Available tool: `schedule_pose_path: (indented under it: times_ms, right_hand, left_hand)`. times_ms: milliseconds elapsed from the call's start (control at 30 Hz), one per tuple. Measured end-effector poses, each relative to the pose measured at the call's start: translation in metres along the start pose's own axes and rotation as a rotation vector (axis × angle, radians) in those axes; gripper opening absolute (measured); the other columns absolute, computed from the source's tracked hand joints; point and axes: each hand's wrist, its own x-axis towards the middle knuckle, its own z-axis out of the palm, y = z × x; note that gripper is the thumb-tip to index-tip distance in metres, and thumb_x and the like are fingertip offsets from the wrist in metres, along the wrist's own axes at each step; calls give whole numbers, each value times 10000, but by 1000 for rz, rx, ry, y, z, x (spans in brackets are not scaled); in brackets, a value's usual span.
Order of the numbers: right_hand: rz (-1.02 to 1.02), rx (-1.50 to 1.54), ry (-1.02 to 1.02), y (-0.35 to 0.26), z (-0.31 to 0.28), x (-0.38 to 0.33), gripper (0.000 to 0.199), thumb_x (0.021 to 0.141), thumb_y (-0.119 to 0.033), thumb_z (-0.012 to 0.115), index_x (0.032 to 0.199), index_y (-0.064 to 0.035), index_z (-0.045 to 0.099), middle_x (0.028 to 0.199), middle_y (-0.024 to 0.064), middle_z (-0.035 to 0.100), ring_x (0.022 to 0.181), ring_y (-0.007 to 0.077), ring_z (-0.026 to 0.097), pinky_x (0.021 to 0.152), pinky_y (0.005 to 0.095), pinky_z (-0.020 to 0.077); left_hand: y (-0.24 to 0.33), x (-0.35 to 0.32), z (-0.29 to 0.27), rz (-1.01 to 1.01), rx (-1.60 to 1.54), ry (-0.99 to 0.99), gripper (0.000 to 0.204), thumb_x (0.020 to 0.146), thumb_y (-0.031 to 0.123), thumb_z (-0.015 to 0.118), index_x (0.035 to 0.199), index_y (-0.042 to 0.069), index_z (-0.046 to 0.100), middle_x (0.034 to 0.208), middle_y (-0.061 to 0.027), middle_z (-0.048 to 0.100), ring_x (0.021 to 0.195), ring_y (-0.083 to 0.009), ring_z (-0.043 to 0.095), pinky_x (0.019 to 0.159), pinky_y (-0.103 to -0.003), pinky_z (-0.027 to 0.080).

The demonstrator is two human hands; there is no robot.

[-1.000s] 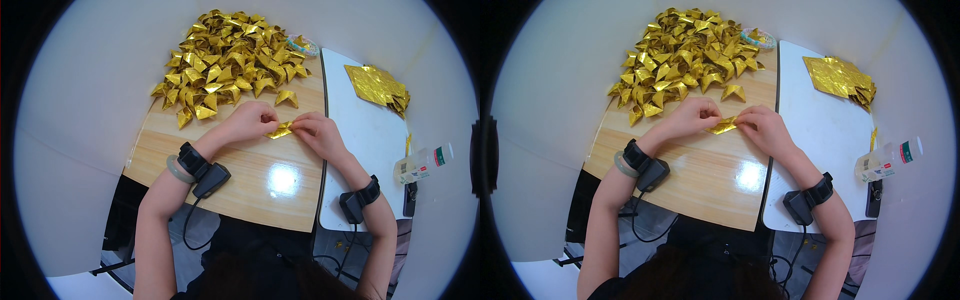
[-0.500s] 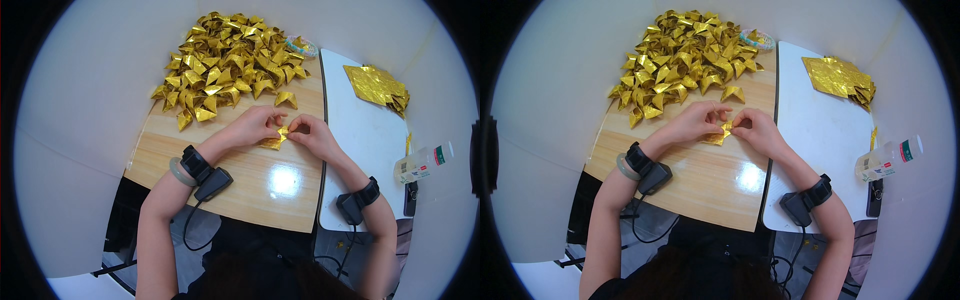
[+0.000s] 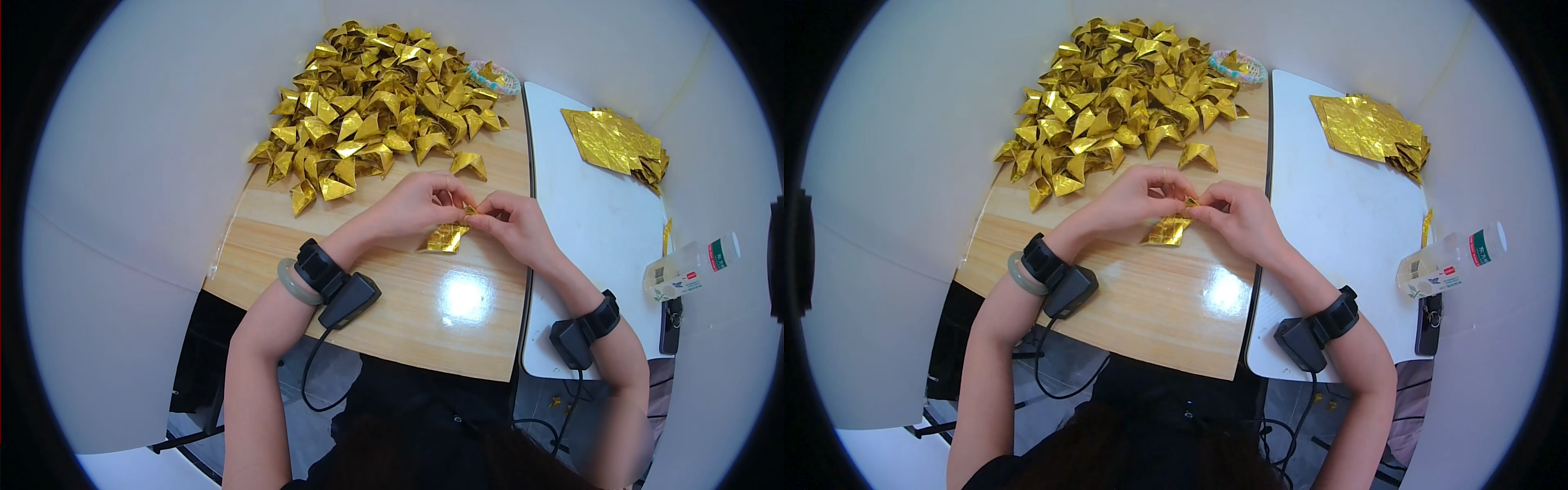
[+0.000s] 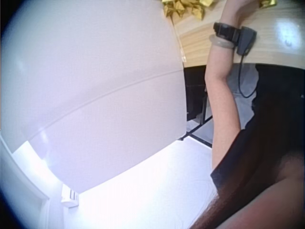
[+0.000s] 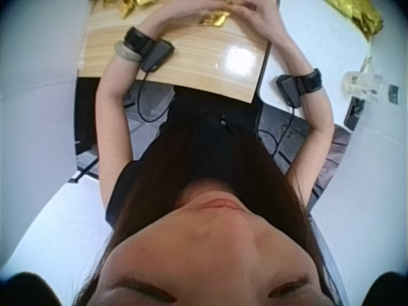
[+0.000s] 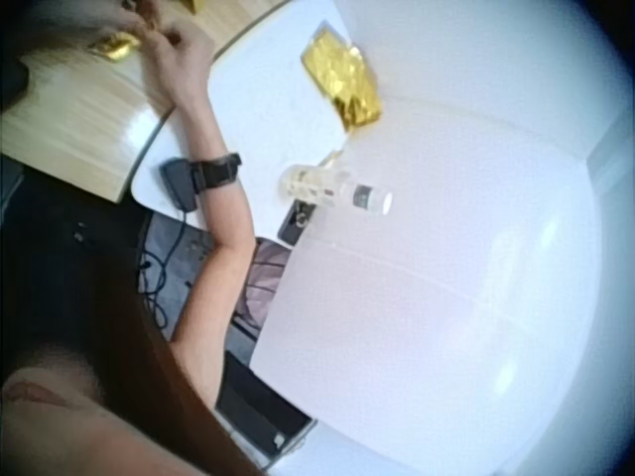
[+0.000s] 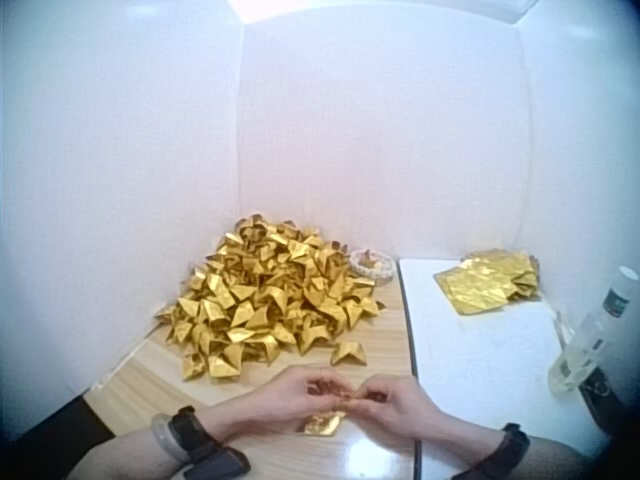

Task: Folding pieces of gold foil paper into decorative ingots or shapes.

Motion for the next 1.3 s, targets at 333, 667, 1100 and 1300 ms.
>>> schedule_pose_path:
  times_ms: [333, 667, 1100, 1300]
  right_hand:
    - [101, 322, 73, -15, 4, -2, 199, 835, -58, 648, 1013, -8, 575, 920, 36, 652, 847, 78, 615, 735, 232, 492]
    - [-522, -575, 163, 11, -11, 2, 178, 664, -2, 644, 817, -93, 639, 876, 31, 612, 841, 226, 570, 735, 317, 491]
    - [139, 94, 152, 14, -14, -3, 345, 785, -33, 570, 1130, -58, 560, 834, 66, 622, 739, 138, 604, 660, 257, 494]
    - [106, 221, 162, 16, -5, 0, 359, 799, -72, 656, 1134, -25, 537, 812, 48, 601, 767, 95, 586, 679, 213, 480]
  left_hand:
    - [9, 1, 0, 46, -431, 288, 99, 858, 40, 595, 951, 10, 580, 828, -44, 628, 750, -106, 605, 741, -244, 499]
    - [5, -8, -6, 317, 729, 24, 78, 772, 102, 628, 849, 113, 640, 922, -32, 567, 963, -206, 541, 781, -338, 476]
    - [14, -13, 12, 232, 640, -2, 94, 771, 186, 685, 841, 130, 655, 907, -6, 558, 912, -215, 532, 770, -338, 453]
    - [10, -15, 9, 210, 652, -13, 96, 766, 192, 682, 840, 137, 659, 919, -10, 561, 927, -226, 534, 775, -346, 455]
